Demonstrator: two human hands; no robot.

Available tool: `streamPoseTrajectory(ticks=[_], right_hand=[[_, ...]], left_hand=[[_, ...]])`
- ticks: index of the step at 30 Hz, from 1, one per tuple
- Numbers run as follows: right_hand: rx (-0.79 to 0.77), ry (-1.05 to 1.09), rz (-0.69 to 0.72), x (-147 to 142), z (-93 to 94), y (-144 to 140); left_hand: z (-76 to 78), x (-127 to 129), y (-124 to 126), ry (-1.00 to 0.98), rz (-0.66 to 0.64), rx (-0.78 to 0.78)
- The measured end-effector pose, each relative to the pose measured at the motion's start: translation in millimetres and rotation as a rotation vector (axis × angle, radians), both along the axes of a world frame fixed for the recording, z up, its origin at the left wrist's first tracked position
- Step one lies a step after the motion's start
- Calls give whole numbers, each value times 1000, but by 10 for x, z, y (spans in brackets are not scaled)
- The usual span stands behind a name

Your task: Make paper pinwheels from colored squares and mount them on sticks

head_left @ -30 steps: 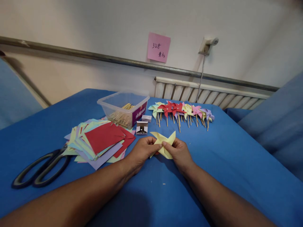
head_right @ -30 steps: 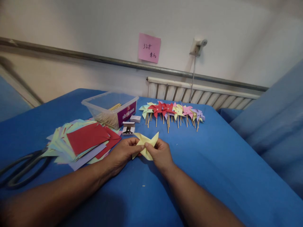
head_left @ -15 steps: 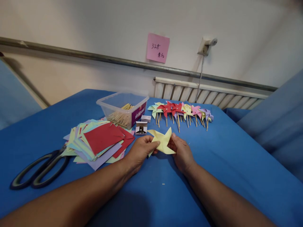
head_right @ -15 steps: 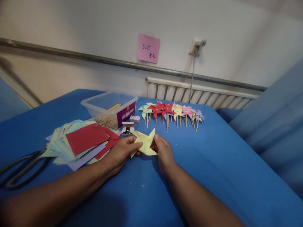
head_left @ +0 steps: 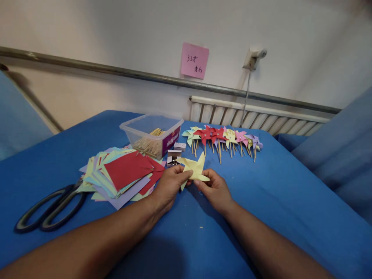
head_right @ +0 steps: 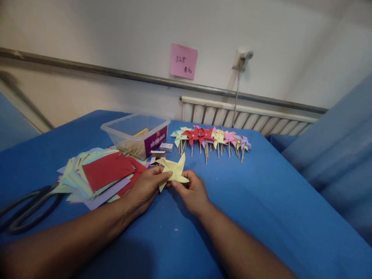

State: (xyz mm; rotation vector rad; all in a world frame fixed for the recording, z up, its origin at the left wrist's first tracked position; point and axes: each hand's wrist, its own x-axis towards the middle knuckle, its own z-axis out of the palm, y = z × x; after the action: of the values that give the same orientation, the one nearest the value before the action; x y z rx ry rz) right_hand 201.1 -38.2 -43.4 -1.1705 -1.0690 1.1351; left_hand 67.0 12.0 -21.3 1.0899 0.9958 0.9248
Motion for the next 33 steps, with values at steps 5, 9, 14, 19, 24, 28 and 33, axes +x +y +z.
streamPoseTrajectory(ticks=[5,9,14,19,24,28,33], right_hand=[[-12,-149,-27,50,-17,16],[-16,-191,-30,61,-27,4],[-36,-141,-52,89,-41,17],[-86,76,-161,132,-1,29],[-150,163,-175,156,-15,23],[-155,177,-138,154,-54,10],[-139,220,-109,129,-44,-11]], left_hand=[[-23,-2,4,-10,11,7],[-26,0,-2,-4,29,2],[0,-4,-20,33,44,25],[2,6,-50,85,39,62],[-34,18,-55,78,32,75],[-76,27,-46,64,19,76],[-108,33,-63,74,-6,125]])
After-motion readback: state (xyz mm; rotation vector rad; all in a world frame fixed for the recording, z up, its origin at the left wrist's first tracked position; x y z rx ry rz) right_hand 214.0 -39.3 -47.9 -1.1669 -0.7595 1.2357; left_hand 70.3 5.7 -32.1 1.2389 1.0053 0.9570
